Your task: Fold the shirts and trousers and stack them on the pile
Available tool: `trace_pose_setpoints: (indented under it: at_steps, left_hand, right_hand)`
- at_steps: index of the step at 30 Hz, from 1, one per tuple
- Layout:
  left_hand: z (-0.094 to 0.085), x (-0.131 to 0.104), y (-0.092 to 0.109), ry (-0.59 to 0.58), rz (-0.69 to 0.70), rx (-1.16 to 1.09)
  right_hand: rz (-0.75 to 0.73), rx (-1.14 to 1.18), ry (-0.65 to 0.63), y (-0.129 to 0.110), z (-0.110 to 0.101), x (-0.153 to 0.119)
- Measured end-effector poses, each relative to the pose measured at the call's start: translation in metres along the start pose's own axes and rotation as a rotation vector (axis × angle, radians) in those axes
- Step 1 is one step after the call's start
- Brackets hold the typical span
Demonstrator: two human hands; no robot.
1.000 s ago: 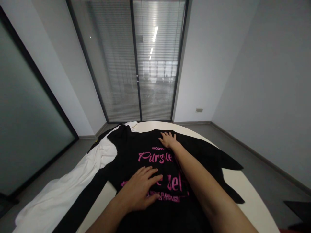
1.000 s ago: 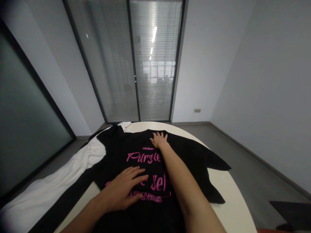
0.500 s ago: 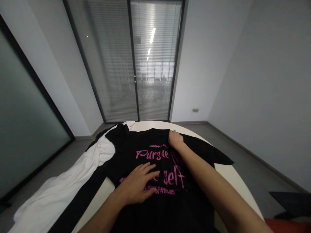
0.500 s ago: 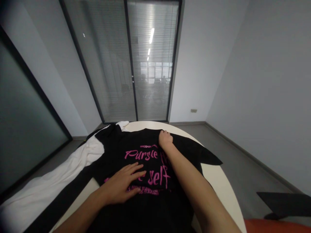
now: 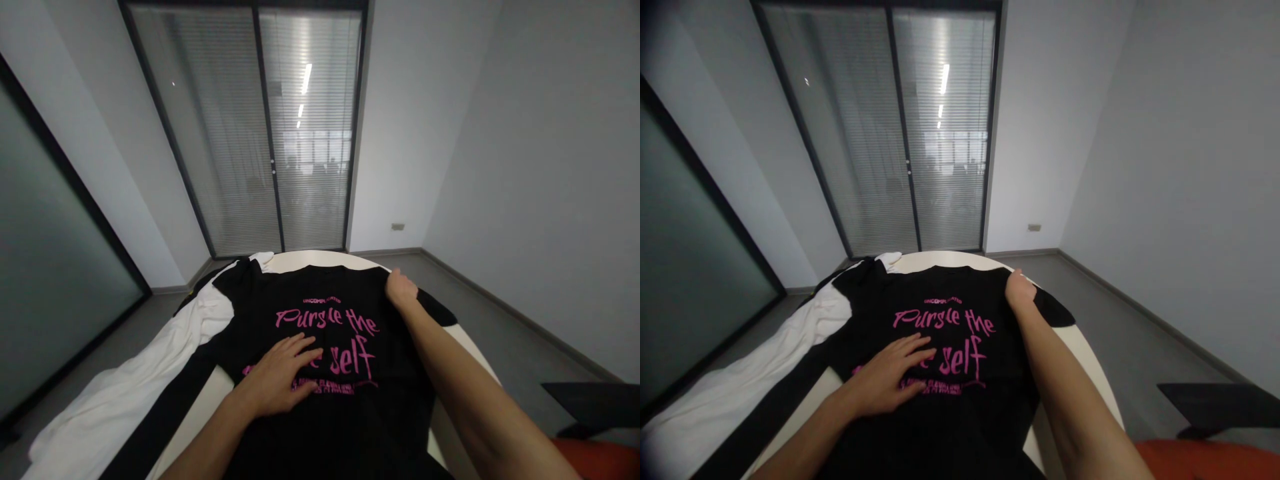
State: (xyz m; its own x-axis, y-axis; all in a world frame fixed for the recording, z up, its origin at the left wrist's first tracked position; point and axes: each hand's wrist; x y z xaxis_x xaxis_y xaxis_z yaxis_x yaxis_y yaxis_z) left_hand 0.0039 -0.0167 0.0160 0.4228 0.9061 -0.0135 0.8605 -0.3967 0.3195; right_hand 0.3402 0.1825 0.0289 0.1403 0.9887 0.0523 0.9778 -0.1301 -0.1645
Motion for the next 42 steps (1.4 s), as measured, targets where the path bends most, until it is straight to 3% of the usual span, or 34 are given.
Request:
trace_pose_setpoints:
  at_steps: [4, 10, 14, 17, 20, 22, 27, 35, 38, 40, 42]
  left_hand:
    - [0.006, 0.004, 0.001, 0.062, -0.033, 0.012]
    - [0.012, 0.010, 0.001, 0.193, -0.035, 0.047]
    - [0.015, 0.010, 0.000, 0.162, -0.072, 0.068]
    - [0.015, 0.010, 0.001, 0.160, -0.088, 0.090]
    - [0.011, 0.010, 0.003, 0.167, 0.006, 0.091]
    - [0.008, 0.009, 0.006, 0.167, 0.086, 0.075]
    - [0.004, 0.009, 0.012, 0.186, 0.142, 0.064]
    - [0.007, 0.010, 0.012, 0.193, 0.100, 0.055]
    - [0.008, 0.010, 0.011, 0.187, 0.104, 0.048]
    - [0.009, 0.010, 0.010, 0.186, 0.109, 0.045]
    - [0.009, 0.010, 0.010, 0.190, 0.111, 0.043]
  right_hand:
    - [-0.133, 0.004, 0.037, -0.009, 0.007, -0.005]
    - [-0.061, 0.039, -0.232, -0.001, 0.027, -0.018]
    - [-0.149, 0.027, -0.145, 0.026, 0.032, -0.027]
    - [-0.042, -0.011, -0.097, 0.037, 0.029, -0.037]
    - [0.046, -0.087, -0.101, 0.034, 0.028, -0.051]
    - [-0.062, -0.132, -0.102, 0.028, 0.030, -0.060]
    - [-0.566, -0.017, -0.133, 0.022, 0.039, -0.072]
    - [-0.884, 0.272, -0.102, 0.023, 0.036, -0.073]
    - [-0.794, 0.360, 0.073, 0.021, 0.020, -0.077]
    - [-0.588, 0.271, 0.198, 0.025, 0.008, -0.077]
    - [-0.343, 0.090, 0.206, 0.034, -0.002, -0.073]
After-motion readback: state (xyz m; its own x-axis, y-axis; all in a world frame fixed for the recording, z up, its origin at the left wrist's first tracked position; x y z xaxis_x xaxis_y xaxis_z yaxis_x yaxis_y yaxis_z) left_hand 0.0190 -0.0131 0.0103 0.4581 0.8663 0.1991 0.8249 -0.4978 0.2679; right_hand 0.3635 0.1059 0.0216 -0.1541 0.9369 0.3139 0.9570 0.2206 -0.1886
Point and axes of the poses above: each hand's wrist, its own x-axis towards the middle knuckle, its own z-axis out of the palm, y = z × x, and after that the axes turned 14 degrees about -z, right-handed
